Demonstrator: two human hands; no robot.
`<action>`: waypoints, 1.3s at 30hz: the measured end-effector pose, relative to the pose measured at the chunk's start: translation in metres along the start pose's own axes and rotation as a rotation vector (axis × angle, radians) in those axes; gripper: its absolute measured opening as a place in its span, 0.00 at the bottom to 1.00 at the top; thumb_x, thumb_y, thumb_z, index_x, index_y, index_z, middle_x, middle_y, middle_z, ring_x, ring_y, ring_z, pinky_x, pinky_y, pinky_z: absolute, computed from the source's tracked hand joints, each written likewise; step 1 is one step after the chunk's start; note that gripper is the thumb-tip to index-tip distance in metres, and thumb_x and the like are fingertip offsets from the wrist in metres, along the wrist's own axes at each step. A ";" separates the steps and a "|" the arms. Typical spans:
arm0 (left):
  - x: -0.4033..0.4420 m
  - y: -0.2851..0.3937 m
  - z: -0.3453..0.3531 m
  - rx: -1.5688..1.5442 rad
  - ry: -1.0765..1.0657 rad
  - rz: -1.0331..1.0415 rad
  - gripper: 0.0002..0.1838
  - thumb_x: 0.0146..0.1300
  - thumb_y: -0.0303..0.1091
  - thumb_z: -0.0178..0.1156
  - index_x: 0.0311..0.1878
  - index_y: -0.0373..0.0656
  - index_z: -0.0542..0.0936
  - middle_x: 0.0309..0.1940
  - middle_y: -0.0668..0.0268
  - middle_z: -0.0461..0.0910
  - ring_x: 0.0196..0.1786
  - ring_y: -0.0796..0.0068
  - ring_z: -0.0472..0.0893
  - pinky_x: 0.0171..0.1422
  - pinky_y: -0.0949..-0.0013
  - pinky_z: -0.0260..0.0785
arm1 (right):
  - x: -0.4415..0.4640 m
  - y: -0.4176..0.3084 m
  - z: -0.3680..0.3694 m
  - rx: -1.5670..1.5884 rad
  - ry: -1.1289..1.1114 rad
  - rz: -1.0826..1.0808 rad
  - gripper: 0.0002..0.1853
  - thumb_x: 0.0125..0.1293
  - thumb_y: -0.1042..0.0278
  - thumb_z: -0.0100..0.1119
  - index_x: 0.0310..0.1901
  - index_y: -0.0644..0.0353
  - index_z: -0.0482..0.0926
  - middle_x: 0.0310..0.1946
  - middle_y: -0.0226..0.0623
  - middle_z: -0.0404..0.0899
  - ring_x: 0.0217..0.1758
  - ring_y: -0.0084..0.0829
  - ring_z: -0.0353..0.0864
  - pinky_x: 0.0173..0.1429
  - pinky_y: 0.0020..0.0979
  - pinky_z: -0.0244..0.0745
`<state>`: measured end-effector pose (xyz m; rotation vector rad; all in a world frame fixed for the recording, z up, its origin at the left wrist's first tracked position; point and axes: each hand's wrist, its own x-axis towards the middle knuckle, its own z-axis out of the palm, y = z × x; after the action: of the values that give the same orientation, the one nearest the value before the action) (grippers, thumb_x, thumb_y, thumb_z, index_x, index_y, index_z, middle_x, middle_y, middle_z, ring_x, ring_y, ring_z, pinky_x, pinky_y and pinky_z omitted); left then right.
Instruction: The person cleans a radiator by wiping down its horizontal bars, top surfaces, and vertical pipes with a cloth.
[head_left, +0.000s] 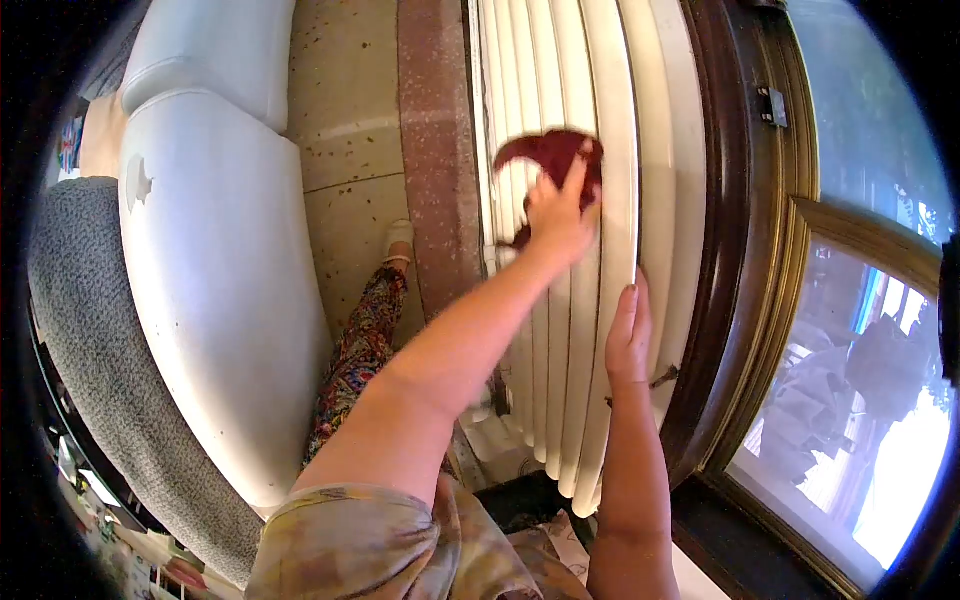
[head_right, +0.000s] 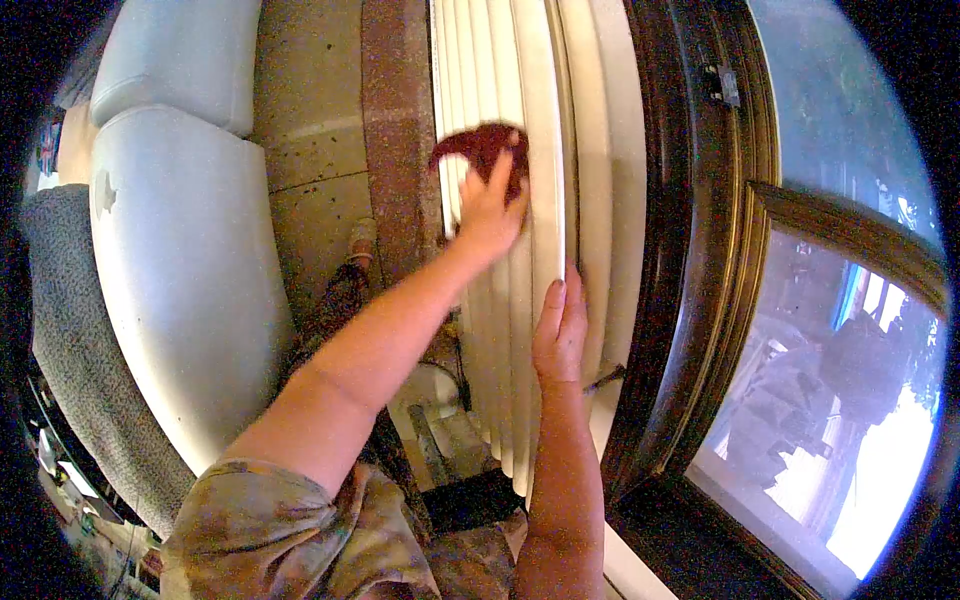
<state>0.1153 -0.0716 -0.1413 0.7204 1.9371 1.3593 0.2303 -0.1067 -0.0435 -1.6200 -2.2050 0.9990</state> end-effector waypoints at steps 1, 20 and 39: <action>0.020 0.005 -0.007 0.005 -0.006 -0.010 0.28 0.59 0.42 0.50 0.63 0.52 0.59 0.50 0.46 0.60 0.49 0.49 0.62 0.57 0.55 0.54 | -0.001 -0.001 0.001 -0.043 0.041 -0.013 0.22 0.68 0.60 0.32 0.56 0.68 0.62 0.50 0.47 0.68 0.55 0.38 0.66 0.59 0.31 0.58; 0.073 -0.041 -0.024 -0.876 -0.149 -0.360 0.29 0.62 0.45 0.48 0.64 0.42 0.57 0.63 0.55 0.53 0.65 0.62 0.55 0.66 0.70 0.47 | -0.002 -0.001 0.003 -0.035 0.065 0.040 0.20 0.68 0.60 0.33 0.51 0.67 0.66 0.36 0.37 0.70 0.40 0.28 0.66 0.49 0.26 0.61; -0.221 -0.049 -0.002 -0.479 -0.771 -0.660 0.36 0.62 0.57 0.40 0.67 0.46 0.46 0.67 0.49 0.38 0.69 0.51 0.37 0.70 0.59 0.33 | -0.003 -0.001 0.004 -0.013 0.111 0.060 0.17 0.66 0.62 0.37 0.47 0.67 0.68 0.30 0.38 0.70 0.34 0.28 0.67 0.40 0.28 0.65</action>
<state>0.2507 -0.2528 -0.1430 0.2529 1.0283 0.8763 0.2282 -0.1109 -0.0455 -1.7136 -2.1063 0.8891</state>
